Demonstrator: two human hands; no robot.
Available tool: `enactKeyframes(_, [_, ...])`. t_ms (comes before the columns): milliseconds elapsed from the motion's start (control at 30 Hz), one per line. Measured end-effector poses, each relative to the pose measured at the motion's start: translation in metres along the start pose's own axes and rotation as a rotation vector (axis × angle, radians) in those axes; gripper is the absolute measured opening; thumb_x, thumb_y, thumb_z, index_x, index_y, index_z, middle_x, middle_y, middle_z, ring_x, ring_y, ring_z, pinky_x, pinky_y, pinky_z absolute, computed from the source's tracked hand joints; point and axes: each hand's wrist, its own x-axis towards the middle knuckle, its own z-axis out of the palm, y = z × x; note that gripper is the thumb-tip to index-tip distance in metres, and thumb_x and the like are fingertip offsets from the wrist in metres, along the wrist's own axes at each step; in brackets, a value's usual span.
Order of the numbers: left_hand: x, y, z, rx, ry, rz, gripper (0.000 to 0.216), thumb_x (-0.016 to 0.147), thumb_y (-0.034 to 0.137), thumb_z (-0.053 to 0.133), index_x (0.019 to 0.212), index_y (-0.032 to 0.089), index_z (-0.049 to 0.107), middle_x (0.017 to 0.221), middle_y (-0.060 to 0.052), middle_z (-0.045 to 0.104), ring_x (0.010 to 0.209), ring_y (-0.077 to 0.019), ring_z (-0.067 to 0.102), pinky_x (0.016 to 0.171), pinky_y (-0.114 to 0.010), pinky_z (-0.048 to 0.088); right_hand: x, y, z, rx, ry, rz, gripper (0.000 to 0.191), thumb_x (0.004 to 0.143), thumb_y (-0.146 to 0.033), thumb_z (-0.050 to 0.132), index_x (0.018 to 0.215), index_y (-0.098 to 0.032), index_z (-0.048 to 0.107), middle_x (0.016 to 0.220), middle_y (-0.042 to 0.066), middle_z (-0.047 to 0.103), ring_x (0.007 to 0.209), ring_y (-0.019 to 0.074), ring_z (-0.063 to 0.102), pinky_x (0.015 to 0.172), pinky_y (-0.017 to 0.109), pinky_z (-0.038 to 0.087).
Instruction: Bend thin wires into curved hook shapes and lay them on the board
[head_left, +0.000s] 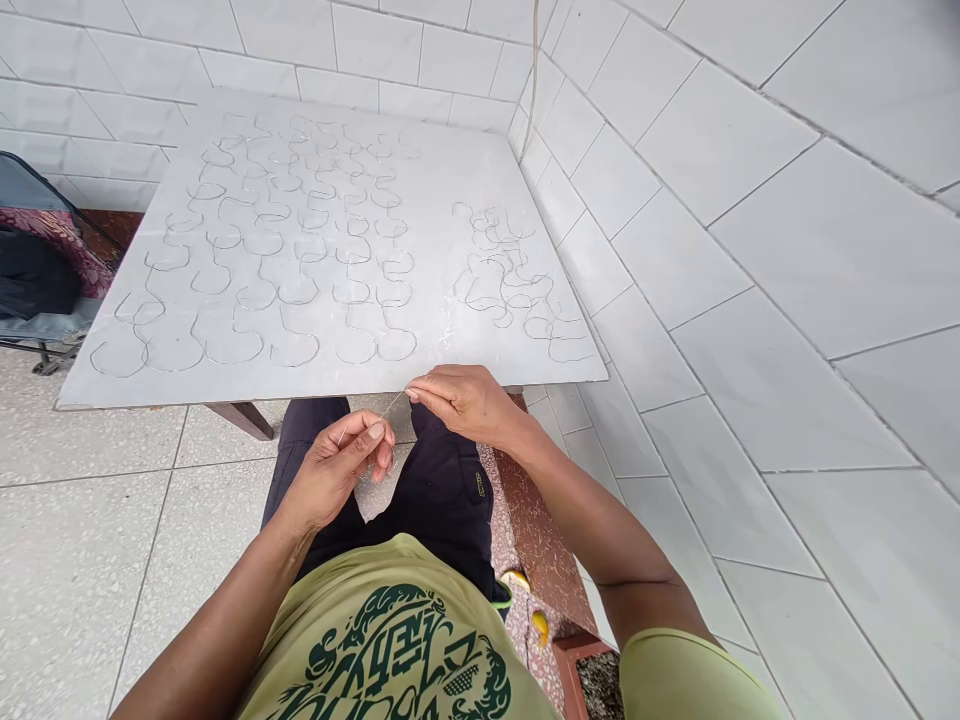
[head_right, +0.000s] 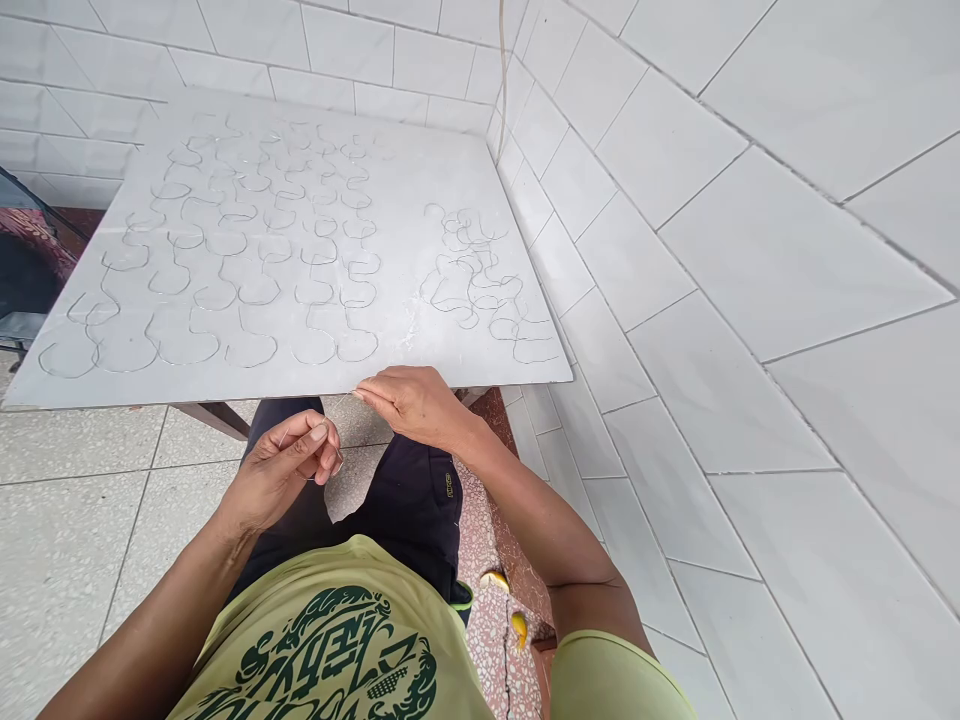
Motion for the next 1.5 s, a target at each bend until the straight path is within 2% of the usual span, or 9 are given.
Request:
enactKeyframes(367, [0.002, 0.001, 0.006, -0.010, 0.018, -0.001, 0.028, 0.099, 0.042, 0.067, 0.087, 0.017, 0.066, 0.072, -0.001, 0.060, 0.060, -0.0115, 0.052, 0.062, -0.027, 0.040, 0.004, -0.009, 0.008, -0.212, 0.110, -0.027, 0.048, 0.112, -0.035, 0.040, 0.071, -0.019, 0.060, 0.064, 0.003, 0.057, 0.062, 0.0151, 0.047, 0.060, 0.033, 0.029])
enactKeyframes(700, [0.001, 0.000, 0.011, -0.060, 0.076, 0.009, 0.026, 0.097, 0.041, 0.069, 0.086, 0.017, 0.068, 0.071, 0.000, 0.060, 0.059, -0.0116, 0.052, 0.062, -0.027, 0.040, 0.009, -0.014, 0.016, -0.254, 0.135, -0.003, 0.047, 0.111, -0.032, 0.041, 0.067, -0.020, 0.054, 0.060, 0.003, 0.058, 0.058, 0.0148, 0.046, 0.058, 0.034, 0.027])
enactKeyframes(767, [0.002, 0.000, 0.012, -0.088, 0.099, 0.018, 0.025, 0.097, 0.040, 0.070, 0.086, 0.017, 0.068, 0.072, 0.000, 0.060, 0.060, -0.0118, 0.052, 0.062, -0.027, 0.041, 0.009, -0.015, 0.014, -0.180, 0.121, 0.021, 0.038, 0.109, -0.032, 0.045, 0.078, -0.019, 0.063, 0.069, 0.004, 0.067, 0.064, 0.0161, 0.056, 0.061, 0.033, 0.034])
enactKeyframes(867, [0.002, 0.000, 0.011, -0.123, 0.124, 0.042, 0.024, 0.097, 0.039, 0.070, 0.088, 0.018, 0.069, 0.071, 0.000, 0.060, 0.060, -0.0115, 0.051, 0.065, -0.027, 0.043, 0.007, -0.016, 0.007, -0.017, 0.109, 0.047, 0.018, 0.104, -0.032, 0.058, 0.114, -0.020, 0.067, 0.099, 0.007, 0.077, 0.089, 0.0202, 0.069, 0.074, 0.032, 0.048])
enactKeyframes(967, [0.002, -0.001, 0.009, -0.129, 0.126, 0.057, 0.023, 0.097, 0.039, 0.070, 0.088, 0.017, 0.069, 0.071, 0.000, 0.060, 0.060, -0.0112, 0.052, 0.066, -0.027, 0.044, 0.005, -0.016, 0.000, 0.089, 0.097, 0.067, 0.031, 0.101, -0.025, 0.060, 0.132, -0.022, 0.061, 0.118, 0.008, 0.075, 0.103, 0.0216, 0.069, 0.083, 0.034, 0.054])
enactKeyframes(1133, [0.003, -0.001, 0.009, -0.115, 0.123, 0.054, 0.022, 0.097, 0.038, 0.070, 0.089, 0.018, 0.069, 0.072, 0.000, 0.060, 0.063, -0.0118, 0.053, 0.063, -0.026, 0.042, 0.006, -0.020, -0.002, 0.197, 0.116, 0.104, 0.028, 0.103, -0.027, 0.056, 0.129, -0.022, 0.063, 0.118, 0.010, 0.074, 0.105, 0.0220, 0.069, 0.085, 0.036, 0.056])
enactKeyframes(1267, [0.005, -0.001, 0.010, -0.120, 0.162, 0.080, 0.023, 0.096, 0.040, 0.071, 0.090, 0.018, 0.070, 0.075, -0.001, 0.061, 0.065, -0.0124, 0.054, 0.064, -0.026, 0.044, 0.005, -0.024, 0.004, 0.415, 0.200, 0.307, 0.029, 0.105, -0.042, 0.054, 0.115, -0.020, 0.069, 0.108, 0.010, 0.076, 0.097, 0.0213, 0.072, 0.076, 0.033, 0.058])
enactKeyframes(1367, [0.007, 0.000, 0.009, -0.129, 0.194, 0.114, 0.021, 0.096, 0.039, 0.071, 0.094, 0.018, 0.072, 0.079, -0.002, 0.064, 0.068, -0.0125, 0.057, 0.067, -0.026, 0.047, -0.001, -0.026, 0.014, 0.689, 0.075, 0.456, 0.039, 0.102, -0.054, 0.057, 0.098, -0.018, 0.071, 0.093, 0.008, 0.077, 0.081, 0.0183, 0.073, 0.064, 0.028, 0.056])
enactKeyframes(1500, [0.011, -0.001, 0.008, -0.144, 0.239, 0.150, 0.019, 0.095, 0.036, 0.072, 0.096, 0.018, 0.075, 0.081, -0.002, 0.064, 0.072, -0.0121, 0.058, 0.070, -0.025, 0.049, -0.010, -0.032, 0.035, 0.897, -0.098, 0.501, 0.040, 0.097, -0.055, 0.066, 0.091, -0.016, 0.072, 0.085, 0.006, 0.077, 0.069, 0.0143, 0.070, 0.059, 0.024, 0.053])
